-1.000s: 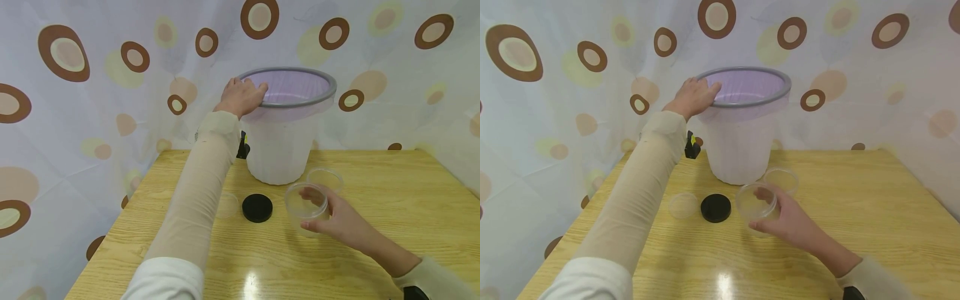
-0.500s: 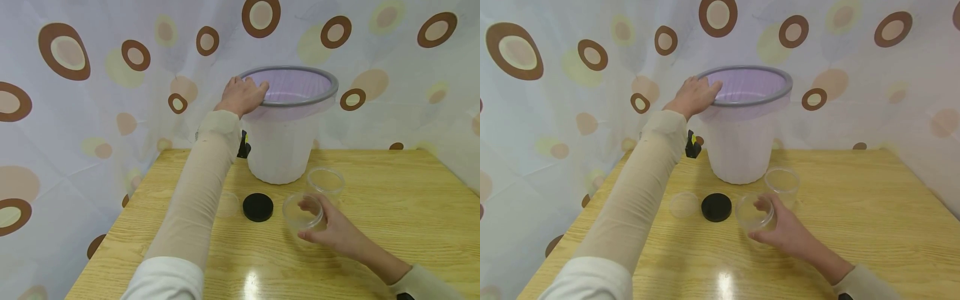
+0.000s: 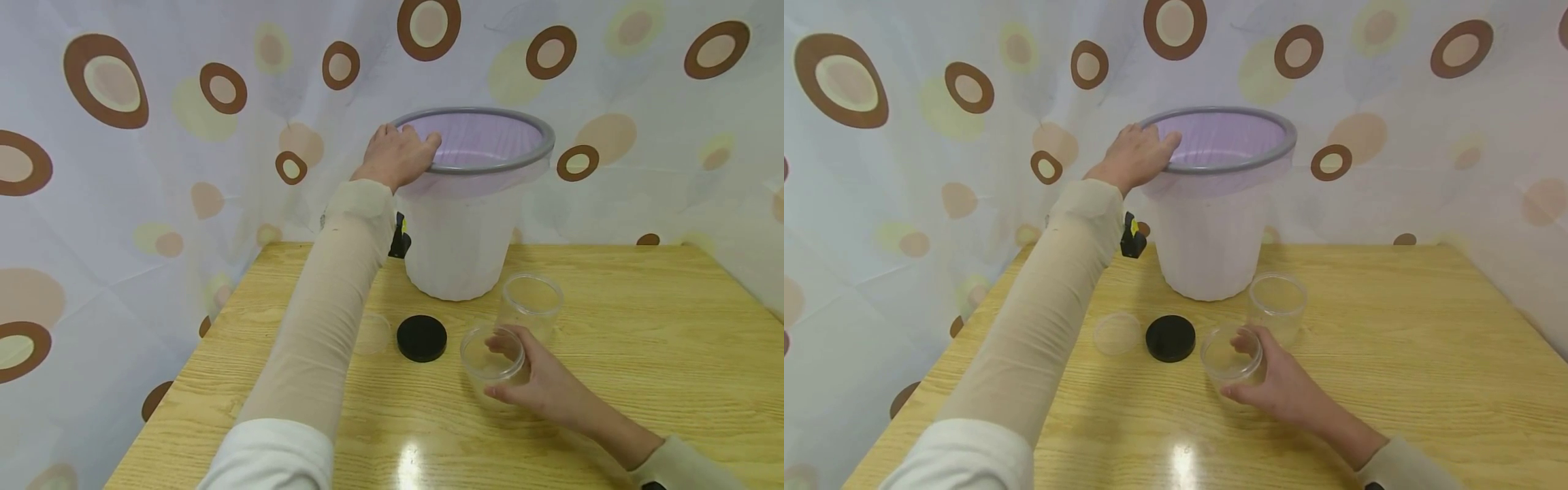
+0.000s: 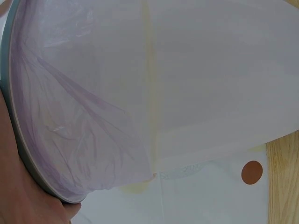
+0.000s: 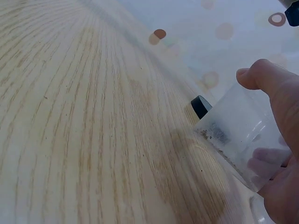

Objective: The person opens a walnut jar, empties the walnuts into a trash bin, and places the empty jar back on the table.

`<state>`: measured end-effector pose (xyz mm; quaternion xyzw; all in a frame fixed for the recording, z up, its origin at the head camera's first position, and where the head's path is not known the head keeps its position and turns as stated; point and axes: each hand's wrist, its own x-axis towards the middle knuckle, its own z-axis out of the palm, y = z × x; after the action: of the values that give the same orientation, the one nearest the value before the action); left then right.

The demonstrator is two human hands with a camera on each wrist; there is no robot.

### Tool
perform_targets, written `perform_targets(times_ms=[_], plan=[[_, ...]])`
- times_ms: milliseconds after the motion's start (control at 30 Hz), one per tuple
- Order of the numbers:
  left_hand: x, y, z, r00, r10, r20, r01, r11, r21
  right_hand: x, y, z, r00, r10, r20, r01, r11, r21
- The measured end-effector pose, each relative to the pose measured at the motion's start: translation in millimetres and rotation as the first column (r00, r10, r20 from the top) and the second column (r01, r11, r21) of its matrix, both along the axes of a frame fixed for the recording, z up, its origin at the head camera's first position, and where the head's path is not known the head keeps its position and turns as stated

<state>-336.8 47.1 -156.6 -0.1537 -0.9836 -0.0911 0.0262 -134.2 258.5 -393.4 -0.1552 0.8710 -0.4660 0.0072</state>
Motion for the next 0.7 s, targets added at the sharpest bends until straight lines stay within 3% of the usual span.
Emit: perform_targets(times_ms=[400,567,700], plan=[[-0.8,2.8,-0.4,1.0,-0.021,0.004,0.021,1.0,0.023,2.1,9.6,-7.9,0.999,0.05,0.006,-0.049,0.998,-0.044],[-1.5,1.1,0.8,1.0,-0.027,-0.013,0.027,0.999,0.023,0.6,11.0,-9.9,0.999,0.034,0.007,-0.034,0.999,0.009],[-1.7,-1.3,-0.6,0.999,-0.014,-0.033,0.017,0.997,0.073,-1.2,9.9,-10.7,0.999,0.048,0.019,-0.048,0.999,0.004]])
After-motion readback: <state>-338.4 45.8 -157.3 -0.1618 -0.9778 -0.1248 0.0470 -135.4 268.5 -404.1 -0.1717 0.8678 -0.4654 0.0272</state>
